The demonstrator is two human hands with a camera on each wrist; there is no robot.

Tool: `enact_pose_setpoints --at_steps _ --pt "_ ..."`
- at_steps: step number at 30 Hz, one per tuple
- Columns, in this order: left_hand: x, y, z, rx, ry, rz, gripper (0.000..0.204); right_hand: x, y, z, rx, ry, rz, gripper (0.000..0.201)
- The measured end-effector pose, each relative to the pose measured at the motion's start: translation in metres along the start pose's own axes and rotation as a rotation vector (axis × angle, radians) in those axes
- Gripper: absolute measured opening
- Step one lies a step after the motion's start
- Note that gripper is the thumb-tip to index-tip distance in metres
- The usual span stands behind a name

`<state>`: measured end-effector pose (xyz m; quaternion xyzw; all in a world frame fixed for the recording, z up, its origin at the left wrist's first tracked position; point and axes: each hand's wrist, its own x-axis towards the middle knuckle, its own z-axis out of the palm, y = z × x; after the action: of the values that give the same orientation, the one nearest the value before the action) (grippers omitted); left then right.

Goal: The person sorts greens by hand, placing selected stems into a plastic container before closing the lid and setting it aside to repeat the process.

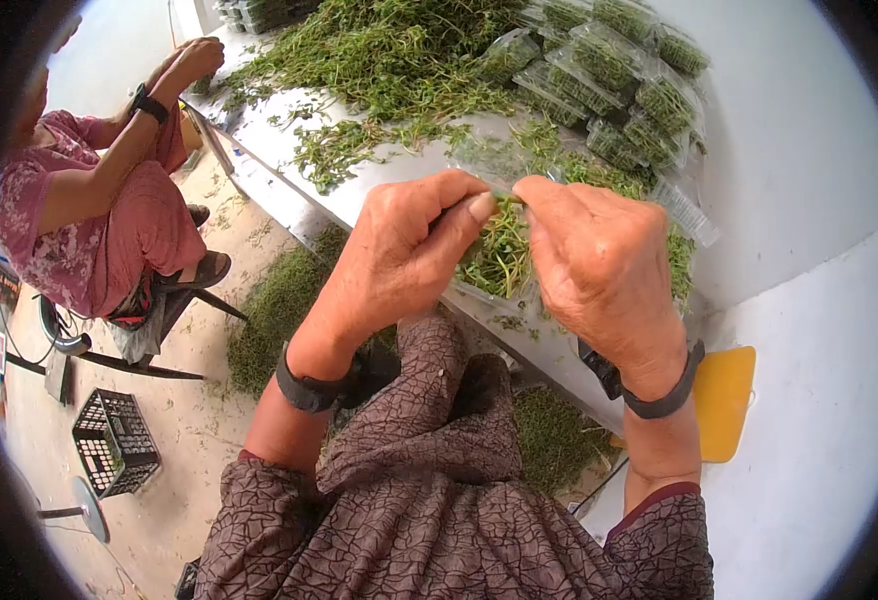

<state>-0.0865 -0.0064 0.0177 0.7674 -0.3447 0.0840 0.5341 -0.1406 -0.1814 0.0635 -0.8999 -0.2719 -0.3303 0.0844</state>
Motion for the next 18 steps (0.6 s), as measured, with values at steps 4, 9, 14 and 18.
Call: enact_pose_setpoints --at_steps 4,9,14,18 --pt "0.001 0.003 0.000 0.016 0.008 0.067 0.019 -0.002 0.003 0.004 0.033 0.027 0.036 0.008" --pt "0.003 -0.007 -0.005 -0.184 0.141 -0.048 0.023 -0.006 0.016 0.005 0.119 0.066 0.260 0.006" --pt "0.004 -0.004 -0.007 -0.509 0.242 -0.184 0.029 -0.016 0.028 0.026 0.156 -0.096 0.383 0.014" --pt "0.007 -0.020 0.002 -0.618 0.251 -0.137 0.034 -0.020 0.031 0.027 0.195 -0.153 0.474 0.017"
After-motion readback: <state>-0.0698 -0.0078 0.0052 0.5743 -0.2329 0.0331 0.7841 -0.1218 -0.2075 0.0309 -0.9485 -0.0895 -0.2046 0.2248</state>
